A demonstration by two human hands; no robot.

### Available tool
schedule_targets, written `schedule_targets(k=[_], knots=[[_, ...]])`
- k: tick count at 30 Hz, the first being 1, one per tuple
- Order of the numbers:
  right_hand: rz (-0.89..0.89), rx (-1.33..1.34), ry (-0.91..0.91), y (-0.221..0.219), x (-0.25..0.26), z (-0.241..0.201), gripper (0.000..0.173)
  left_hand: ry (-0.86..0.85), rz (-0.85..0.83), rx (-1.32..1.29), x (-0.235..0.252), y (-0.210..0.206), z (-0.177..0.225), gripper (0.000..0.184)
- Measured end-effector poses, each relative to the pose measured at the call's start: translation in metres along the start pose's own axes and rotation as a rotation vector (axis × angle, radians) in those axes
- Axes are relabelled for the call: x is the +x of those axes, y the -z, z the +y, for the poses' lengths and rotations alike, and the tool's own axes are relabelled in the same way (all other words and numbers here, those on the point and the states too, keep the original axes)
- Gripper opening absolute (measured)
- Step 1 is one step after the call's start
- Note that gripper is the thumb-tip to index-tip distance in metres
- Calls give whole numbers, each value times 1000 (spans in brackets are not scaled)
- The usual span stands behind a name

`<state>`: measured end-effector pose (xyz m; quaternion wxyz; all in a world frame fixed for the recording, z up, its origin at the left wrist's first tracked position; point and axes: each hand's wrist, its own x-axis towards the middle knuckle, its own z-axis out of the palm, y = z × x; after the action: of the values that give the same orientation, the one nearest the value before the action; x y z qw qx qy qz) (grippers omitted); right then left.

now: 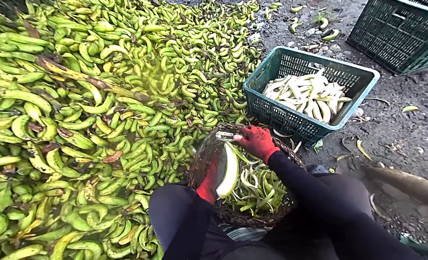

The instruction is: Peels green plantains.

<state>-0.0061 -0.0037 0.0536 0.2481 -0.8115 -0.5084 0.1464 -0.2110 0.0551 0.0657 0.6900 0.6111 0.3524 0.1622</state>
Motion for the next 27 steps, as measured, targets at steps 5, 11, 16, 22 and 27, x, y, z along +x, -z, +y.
schedule_targets(k=[5,11,16,22,27], knots=[[-19,10,88,-9,-36,-36,61,-199,497,-381,32,14,-8,58],[-80,-3,103,-2,-33,-40,57,-278,585,-394,41,9,8,54],[23,-98,151,0,-30,-31,53,-202,430,-157,32,16,7,60],[-93,-27,76,6,-15,-24,55,-71,162,-51,14,12,5,47],[-115,106,-92,-3,-1,-6,55,-19,-44,-301,8,-3,-1,52]])
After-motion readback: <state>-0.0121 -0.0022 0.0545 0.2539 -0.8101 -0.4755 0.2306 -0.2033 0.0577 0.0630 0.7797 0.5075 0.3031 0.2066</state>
